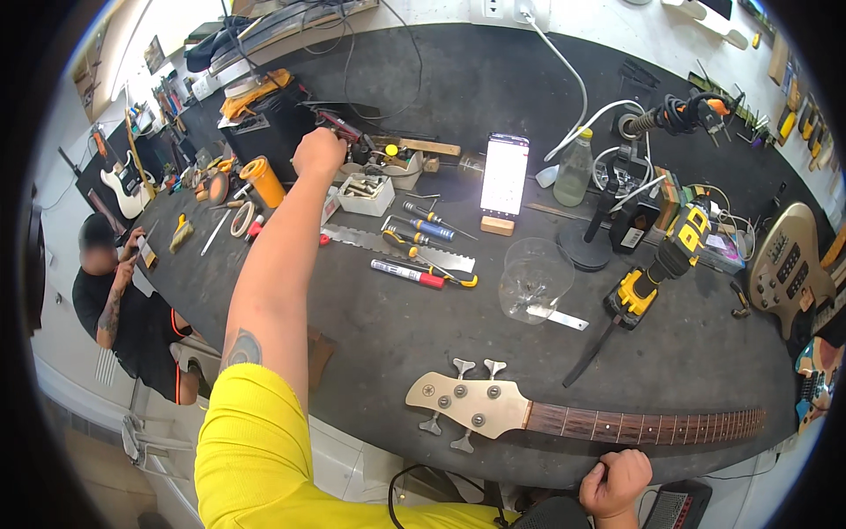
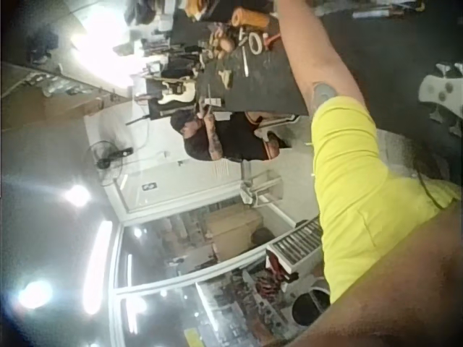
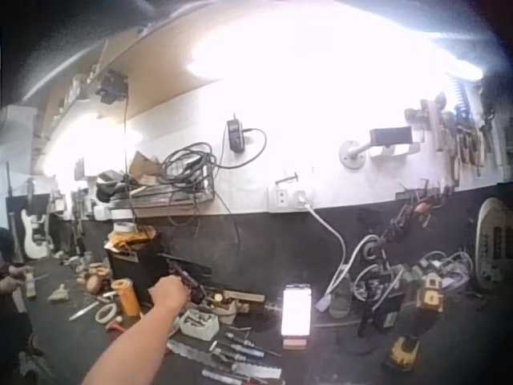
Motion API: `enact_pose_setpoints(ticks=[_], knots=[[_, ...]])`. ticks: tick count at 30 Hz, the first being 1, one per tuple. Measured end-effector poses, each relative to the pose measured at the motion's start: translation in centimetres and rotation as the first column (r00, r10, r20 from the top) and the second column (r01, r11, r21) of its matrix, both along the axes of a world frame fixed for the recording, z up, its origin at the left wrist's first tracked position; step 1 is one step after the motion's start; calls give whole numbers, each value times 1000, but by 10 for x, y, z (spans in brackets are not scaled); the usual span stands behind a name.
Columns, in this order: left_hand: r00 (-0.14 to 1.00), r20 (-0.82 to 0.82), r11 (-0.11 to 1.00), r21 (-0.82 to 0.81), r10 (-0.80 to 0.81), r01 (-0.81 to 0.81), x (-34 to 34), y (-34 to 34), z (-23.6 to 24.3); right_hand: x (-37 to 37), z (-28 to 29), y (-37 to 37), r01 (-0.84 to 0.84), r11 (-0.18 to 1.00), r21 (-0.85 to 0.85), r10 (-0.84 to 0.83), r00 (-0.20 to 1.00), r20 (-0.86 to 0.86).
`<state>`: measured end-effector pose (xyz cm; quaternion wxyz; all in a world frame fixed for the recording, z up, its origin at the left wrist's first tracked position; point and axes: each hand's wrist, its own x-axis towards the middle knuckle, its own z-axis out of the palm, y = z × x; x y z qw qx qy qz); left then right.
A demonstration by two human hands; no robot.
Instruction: The person removes screws from the back of a bass guitar neck using a screwdriver, turns the neck over, and uses a wrench and hands to loosen nuts and remove a tuning peg.
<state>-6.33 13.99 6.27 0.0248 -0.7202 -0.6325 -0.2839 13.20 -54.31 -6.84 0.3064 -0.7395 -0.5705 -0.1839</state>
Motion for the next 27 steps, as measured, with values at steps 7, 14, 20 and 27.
enact_pose_setpoints(ticks=[7, 14, 20, 27], knots=[[986, -14, 986, -24, -168, 168, 1, 25, -21, 2, -1, 3, -33, 999, -9, 33, 999, -3], [958, -40, 873, 401, -284, 276, -8, 3, 12, 3, 2, 8, -17, 1000, -10, 17, 1000, -14], [389, 735, 809, 368, -555, 459, -59, -44, 36, 0, 0, 6, -29, 1000, 9, 29, 1000, -7], [-133, 916, 582, 347, -378, 736, -54, -173, 64, -6, 6, -4, -12, 1000, 28, 12, 1000, -9]])
